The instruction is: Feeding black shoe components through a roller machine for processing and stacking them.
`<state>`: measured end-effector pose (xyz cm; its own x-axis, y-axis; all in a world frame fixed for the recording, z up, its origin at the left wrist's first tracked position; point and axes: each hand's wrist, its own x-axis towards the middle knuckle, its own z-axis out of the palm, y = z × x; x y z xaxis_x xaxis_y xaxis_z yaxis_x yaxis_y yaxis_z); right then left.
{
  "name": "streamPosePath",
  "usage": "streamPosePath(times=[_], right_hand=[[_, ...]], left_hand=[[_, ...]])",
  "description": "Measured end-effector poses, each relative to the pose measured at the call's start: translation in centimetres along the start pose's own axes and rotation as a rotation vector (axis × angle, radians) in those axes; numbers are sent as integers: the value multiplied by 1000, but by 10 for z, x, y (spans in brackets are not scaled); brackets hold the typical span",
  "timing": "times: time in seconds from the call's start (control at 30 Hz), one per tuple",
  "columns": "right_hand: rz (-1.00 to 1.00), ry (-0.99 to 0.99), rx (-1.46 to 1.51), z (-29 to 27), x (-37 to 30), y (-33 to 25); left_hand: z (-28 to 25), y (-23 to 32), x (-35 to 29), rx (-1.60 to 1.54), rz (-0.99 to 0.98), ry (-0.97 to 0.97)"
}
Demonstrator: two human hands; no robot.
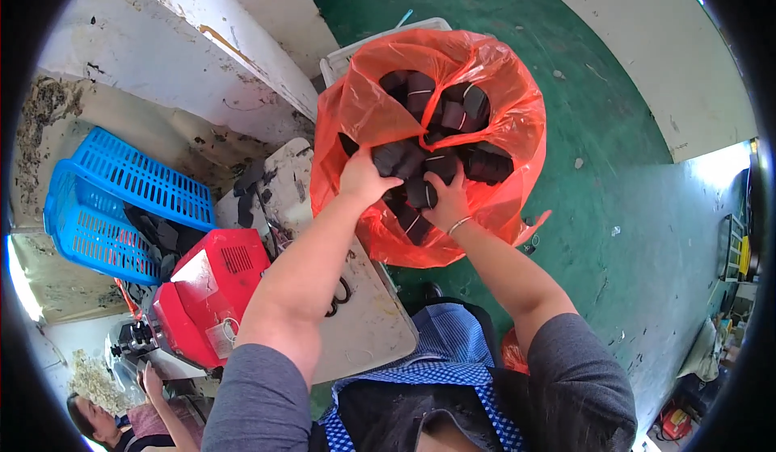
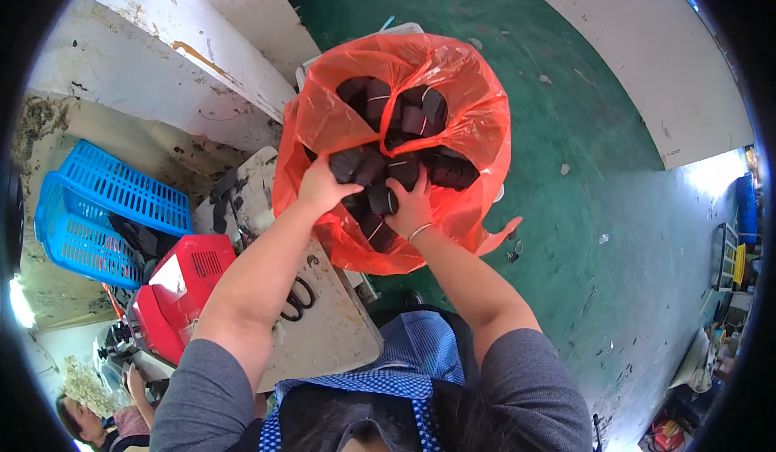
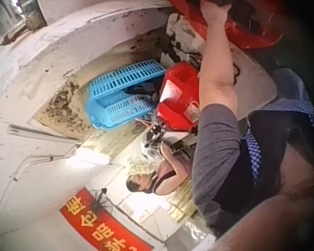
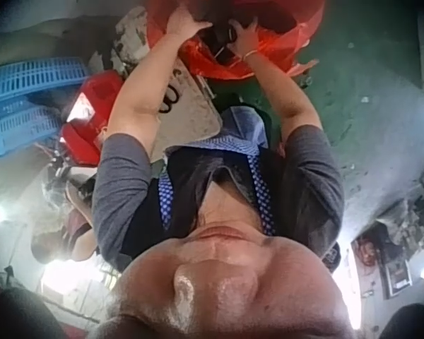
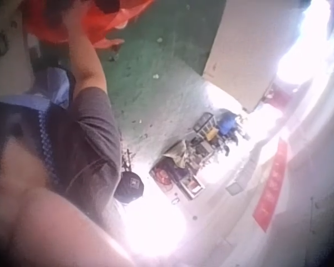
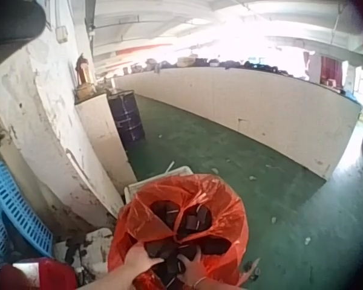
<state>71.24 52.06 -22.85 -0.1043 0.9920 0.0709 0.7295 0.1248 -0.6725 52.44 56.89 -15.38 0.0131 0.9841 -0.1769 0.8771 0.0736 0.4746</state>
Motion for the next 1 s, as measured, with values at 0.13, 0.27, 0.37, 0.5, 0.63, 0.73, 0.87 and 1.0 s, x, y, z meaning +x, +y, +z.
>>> streamPosePath(times=[0.13, 0.27, 0.37, 0.5, 0.63, 0.73, 0.87, 1.0], right_hand=[[-12, 9, 188, -26, 2, 3], [15, -59, 524, -77, -12, -4], [363, -82, 1434, -89, -32, -6], [371, -136, 1725, -76, -53, 4], [454, -72, 1434, -24, -88, -2], [666, 76, 1692, -4, -89, -9], [743, 8, 1995, 28, -86, 9], [667, 52, 2077, 36, -92, 16]], left_hand=[[-28, -30, -12, -431, -107, -83], [-60, -13, -28, -165, -35, -300], [-67, 17, -31, 181, 186, -205], [-43, 18, -18, -1004, 5, -647], [-10, 24, -7, -1008, -436, -603], [-1, 42, -2, -700, -431, -637], [14, 31, 15, -813, -465, -897], [41, 41, 11, -246, -295, -532]])
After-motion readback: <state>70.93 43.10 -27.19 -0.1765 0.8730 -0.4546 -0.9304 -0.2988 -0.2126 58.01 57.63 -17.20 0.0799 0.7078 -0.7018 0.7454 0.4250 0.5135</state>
